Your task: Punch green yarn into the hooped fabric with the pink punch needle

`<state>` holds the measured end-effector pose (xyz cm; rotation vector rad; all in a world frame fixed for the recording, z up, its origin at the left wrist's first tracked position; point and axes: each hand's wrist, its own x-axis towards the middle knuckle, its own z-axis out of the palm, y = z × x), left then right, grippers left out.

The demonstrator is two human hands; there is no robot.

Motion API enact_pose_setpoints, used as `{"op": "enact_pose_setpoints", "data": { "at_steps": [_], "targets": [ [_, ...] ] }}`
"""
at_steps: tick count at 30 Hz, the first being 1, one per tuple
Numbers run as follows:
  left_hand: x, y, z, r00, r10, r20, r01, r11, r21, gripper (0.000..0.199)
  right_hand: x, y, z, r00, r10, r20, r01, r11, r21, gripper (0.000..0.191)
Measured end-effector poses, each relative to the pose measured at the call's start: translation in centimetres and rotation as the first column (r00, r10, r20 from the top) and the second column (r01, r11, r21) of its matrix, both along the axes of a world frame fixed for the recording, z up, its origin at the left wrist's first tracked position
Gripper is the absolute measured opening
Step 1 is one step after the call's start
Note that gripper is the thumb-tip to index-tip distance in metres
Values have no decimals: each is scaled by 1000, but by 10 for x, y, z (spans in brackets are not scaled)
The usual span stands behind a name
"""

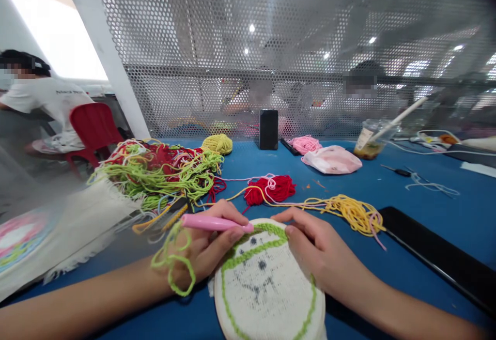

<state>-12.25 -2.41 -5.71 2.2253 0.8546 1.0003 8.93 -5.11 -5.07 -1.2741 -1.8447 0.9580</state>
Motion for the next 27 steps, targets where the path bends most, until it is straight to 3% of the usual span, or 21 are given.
{"op": "enact_pose_setpoints", "data": {
  "at_steps": [6, 15, 22, 27],
  "targets": [
    [13, 4, 13, 981, -158, -116, 159, 987, -4, 18, 0, -3, -1, 1000, 14, -15, -14, 1000, -2, 22],
    [-1, 1, -1, 976, -74, 205, 49, 991, 127, 17, 1, 0, -11, 998, -32, -48, 28, 996, -81, 18],
    [-3, -1, -3, 973, -94, 213, 92, 996, 22, 13, 2, 1, -11, 998, -47, -47, 44, 997, -57, 16],
    [-5, 0, -6, 979, -82, 185, 78, 996, 31, 13, 0, 1, -10, 996, -50, -71, 47, 998, -49, 15]
  ]
}}
